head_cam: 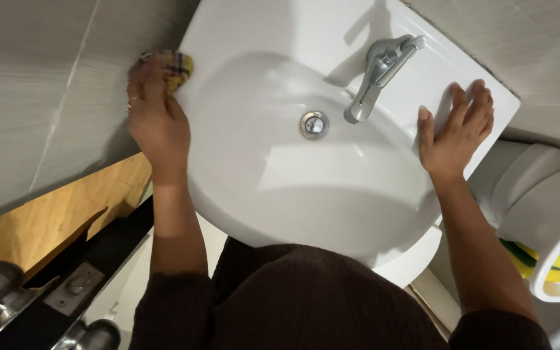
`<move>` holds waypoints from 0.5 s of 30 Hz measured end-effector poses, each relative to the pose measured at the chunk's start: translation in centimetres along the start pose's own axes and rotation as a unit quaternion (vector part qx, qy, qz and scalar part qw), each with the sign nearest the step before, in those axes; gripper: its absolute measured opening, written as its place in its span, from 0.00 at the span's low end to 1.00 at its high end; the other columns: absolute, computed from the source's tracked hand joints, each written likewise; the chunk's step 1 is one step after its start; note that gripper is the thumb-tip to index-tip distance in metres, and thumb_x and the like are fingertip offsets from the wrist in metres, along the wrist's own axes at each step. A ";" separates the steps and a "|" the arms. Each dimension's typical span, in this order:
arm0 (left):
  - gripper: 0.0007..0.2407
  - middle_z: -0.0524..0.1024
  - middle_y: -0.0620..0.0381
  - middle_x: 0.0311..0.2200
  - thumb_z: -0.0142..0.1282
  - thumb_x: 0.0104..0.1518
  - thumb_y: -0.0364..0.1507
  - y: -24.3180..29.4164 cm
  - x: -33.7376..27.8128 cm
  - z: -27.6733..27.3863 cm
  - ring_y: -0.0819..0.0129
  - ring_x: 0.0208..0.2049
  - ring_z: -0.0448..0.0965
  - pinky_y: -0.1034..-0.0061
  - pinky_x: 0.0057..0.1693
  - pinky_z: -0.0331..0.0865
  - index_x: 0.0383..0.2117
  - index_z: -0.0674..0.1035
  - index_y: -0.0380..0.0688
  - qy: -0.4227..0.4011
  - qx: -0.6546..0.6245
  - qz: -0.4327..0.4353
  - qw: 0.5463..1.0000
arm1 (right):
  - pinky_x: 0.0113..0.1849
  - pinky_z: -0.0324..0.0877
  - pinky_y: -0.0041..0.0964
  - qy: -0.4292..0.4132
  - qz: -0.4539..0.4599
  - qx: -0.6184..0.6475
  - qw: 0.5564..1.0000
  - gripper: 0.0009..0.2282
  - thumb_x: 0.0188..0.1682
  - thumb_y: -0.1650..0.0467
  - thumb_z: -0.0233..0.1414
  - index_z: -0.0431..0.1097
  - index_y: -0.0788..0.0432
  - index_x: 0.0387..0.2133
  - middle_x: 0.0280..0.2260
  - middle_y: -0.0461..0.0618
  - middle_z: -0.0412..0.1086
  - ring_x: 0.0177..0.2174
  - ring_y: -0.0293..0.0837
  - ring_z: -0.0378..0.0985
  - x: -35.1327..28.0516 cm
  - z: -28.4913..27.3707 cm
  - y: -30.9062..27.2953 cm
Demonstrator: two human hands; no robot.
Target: The person cleans a white bathroom sink using a small checkered cloth. They wipe the basin, faucet, and surrounding areas, repeatedly rinsing and wringing the cloth under running water.
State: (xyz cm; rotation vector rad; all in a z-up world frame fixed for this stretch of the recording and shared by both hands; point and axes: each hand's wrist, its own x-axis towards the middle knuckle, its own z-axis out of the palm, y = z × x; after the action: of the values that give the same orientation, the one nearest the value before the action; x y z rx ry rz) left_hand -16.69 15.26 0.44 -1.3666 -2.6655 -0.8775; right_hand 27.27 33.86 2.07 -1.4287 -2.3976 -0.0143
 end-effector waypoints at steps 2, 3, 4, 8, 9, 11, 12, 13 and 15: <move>0.25 0.74 0.49 0.59 0.50 0.61 0.18 -0.7 0.8 0.8 0.51 0.54 0.81 0.58 0.50 0.78 0.67 0.66 0.51 -0.010 0.004 -0.029 1.000 | 0.59 0.52 0.68 -0.003 0.003 0.002 1.000 0.28 0.64 0.53 0.40 0.66 0.67 0.61 0.64 0.69 0.53 0.62 0.71 0.56 -0.1 0.2 0.2; 0.23 0.81 0.53 0.57 0.52 0.65 0.22 -1.0 1.2 1.2 0.55 0.50 0.85 0.61 0.50 0.78 0.67 0.63 0.49 -0.019 0.010 -0.057 0.998 | 0.60 0.51 0.68 -0.006 0.007 0.006 1.000 0.28 0.64 0.53 0.41 0.65 0.67 0.62 0.65 0.68 0.52 0.63 0.70 0.55 -0.2 0.3 0.3; 0.23 0.81 0.53 0.57 0.52 0.65 0.22 -1.5 1.6 3.0 0.55 0.50 0.85 0.61 0.50 0.78 0.67 0.63 0.49 -0.019 0.011 -0.057 0.998 | 0.60 0.51 0.68 -0.006 0.007 0.007 1.000 0.28 0.64 0.53 0.41 0.65 0.67 0.62 0.65 0.68 0.52 0.63 0.70 0.55 -0.1 0.2 0.3; 0.23 0.78 0.57 0.54 0.56 0.58 0.24 -0.2 2.5 8.7 0.56 0.48 0.78 0.63 0.50 0.72 0.62 0.74 0.58 0.017 0.067 0.039 0.997 | 0.58 0.52 0.70 -0.010 0.004 0.005 1.000 0.28 0.64 0.53 0.39 0.64 0.67 0.61 0.64 0.70 0.53 0.62 0.72 0.56 0.1 -0.1 -0.4; 0.23 0.71 0.58 0.63 0.55 0.56 0.20 1.2 2.6 10.0 0.60 0.64 0.71 0.66 0.64 0.69 0.61 0.75 0.51 0.007 0.018 0.070 0.997 | 0.58 0.52 0.69 -0.007 0.009 0.011 1.000 0.29 0.64 0.52 0.38 0.64 0.67 0.61 0.64 0.71 0.53 0.61 0.73 0.56 0.2 -0.2 -0.5; 0.22 0.68 0.53 0.64 0.50 0.60 0.20 6.2 1.0 15.1 0.57 0.67 0.65 0.65 0.70 0.57 0.62 0.73 0.47 -0.032 -0.031 0.115 0.992 | 0.59 0.52 0.69 -0.005 0.009 0.007 1.000 0.29 0.64 0.52 0.38 0.65 0.66 0.61 0.65 0.68 0.52 0.62 0.71 0.56 -0.2 0.2 0.1; 0.20 0.66 0.49 0.66 0.45 0.63 0.21 8.8 0.3 17.7 0.55 0.69 0.60 0.63 0.75 0.46 0.63 0.72 0.43 -0.069 -0.078 0.160 0.982 | 0.59 0.52 0.69 -0.002 0.008 0.004 1.000 0.29 0.64 0.52 0.39 0.65 0.66 0.62 0.66 0.65 0.50 0.63 0.69 0.56 -0.3 0.4 0.4; 0.20 0.66 0.49 0.66 0.45 0.63 0.21 10.7 -0.2 17.3 0.55 0.69 0.60 0.63 0.75 0.46 0.63 0.72 0.43 -0.068 -0.079 0.163 0.981 | 0.59 0.52 0.69 0.000 0.009 0.003 1.000 0.29 0.64 0.52 0.39 0.65 0.66 0.62 0.66 0.65 0.50 0.63 0.69 0.56 -0.3 0.3 0.5; 0.21 0.62 0.52 0.67 0.64 0.64 0.18 14.4 -0.7 16.6 0.53 0.70 0.58 0.53 0.72 0.64 0.62 0.75 0.49 0.017 -0.013 0.246 0.969 | 0.59 0.53 0.67 0.011 0.001 0.012 1.000 0.27 0.64 0.53 0.42 0.65 0.65 0.61 0.65 0.66 0.52 0.62 0.68 0.56 -0.3 0.3 0.6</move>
State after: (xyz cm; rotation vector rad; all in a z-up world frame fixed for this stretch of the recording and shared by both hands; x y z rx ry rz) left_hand -1.60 29.48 -6.94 -1.8750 -2.1316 -0.8580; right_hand 27.87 33.94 1.54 -1.4136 -2.3700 0.0002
